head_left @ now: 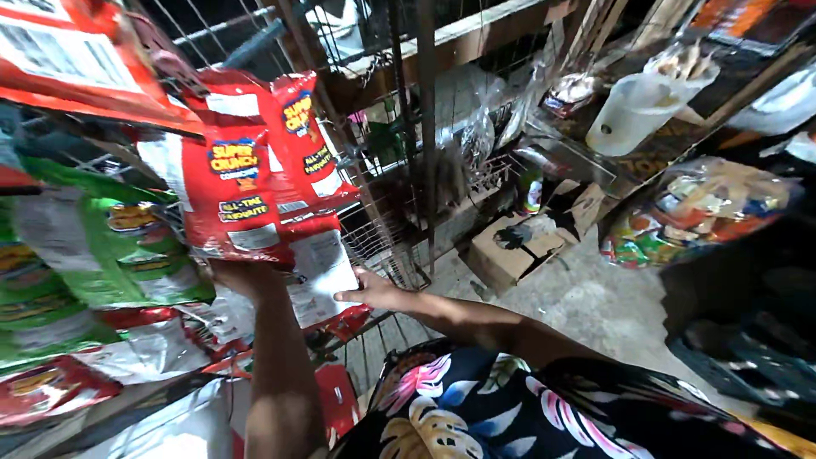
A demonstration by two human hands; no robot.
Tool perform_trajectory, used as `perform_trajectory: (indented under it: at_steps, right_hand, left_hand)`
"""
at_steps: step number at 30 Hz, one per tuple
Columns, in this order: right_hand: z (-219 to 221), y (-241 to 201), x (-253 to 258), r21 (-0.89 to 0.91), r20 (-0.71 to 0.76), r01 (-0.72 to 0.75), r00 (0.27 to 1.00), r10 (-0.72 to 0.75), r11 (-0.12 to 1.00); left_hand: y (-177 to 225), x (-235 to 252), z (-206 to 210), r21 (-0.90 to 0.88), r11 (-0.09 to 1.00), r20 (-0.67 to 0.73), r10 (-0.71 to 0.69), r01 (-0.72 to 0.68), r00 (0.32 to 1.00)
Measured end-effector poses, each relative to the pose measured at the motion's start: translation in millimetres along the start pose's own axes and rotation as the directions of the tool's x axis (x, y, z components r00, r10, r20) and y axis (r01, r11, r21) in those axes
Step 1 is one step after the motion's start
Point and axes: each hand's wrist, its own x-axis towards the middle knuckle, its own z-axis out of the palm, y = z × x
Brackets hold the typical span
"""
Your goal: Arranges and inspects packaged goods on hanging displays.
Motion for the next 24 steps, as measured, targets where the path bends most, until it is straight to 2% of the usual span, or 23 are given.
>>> perform_trajectory:
  at_steps: [6,9,14,21,24]
  right_hand:
    - [-7,5,3,0.007,0.024,-0.012,1.000,0.012,1.000]
    - [-9,7,5,0.039,0.027,-0.015,1.000,0.014,0.999]
    - [-14,5,5,-0.003,0.035,-0.063,0.997,0.063,0.998]
    - [-25,-1,-1,0.022,0.036,-0.072,0.997,0.071,0.997]
    - [-27,0,-4,0.055,0.057,-0.076,0.996,0.073,0.996]
  left_hand:
    - [-2,-2,0,-0.152,0.988,0.039,0.030,-0.024,0.999]
    - [0,-1,-4,-0.132,0.991,0.092,0.035,-0.022,0.995]
    - [-6,2,-4,-0.158,0.987,0.083,0.033,-0.019,0.996]
    - [-9,5,-1,-0.147,0.988,0.079,0.060,-0.048,0.995]
    - [-9,5,-2,-0.109,0.994,0.067,0.025,-0.017,0.997]
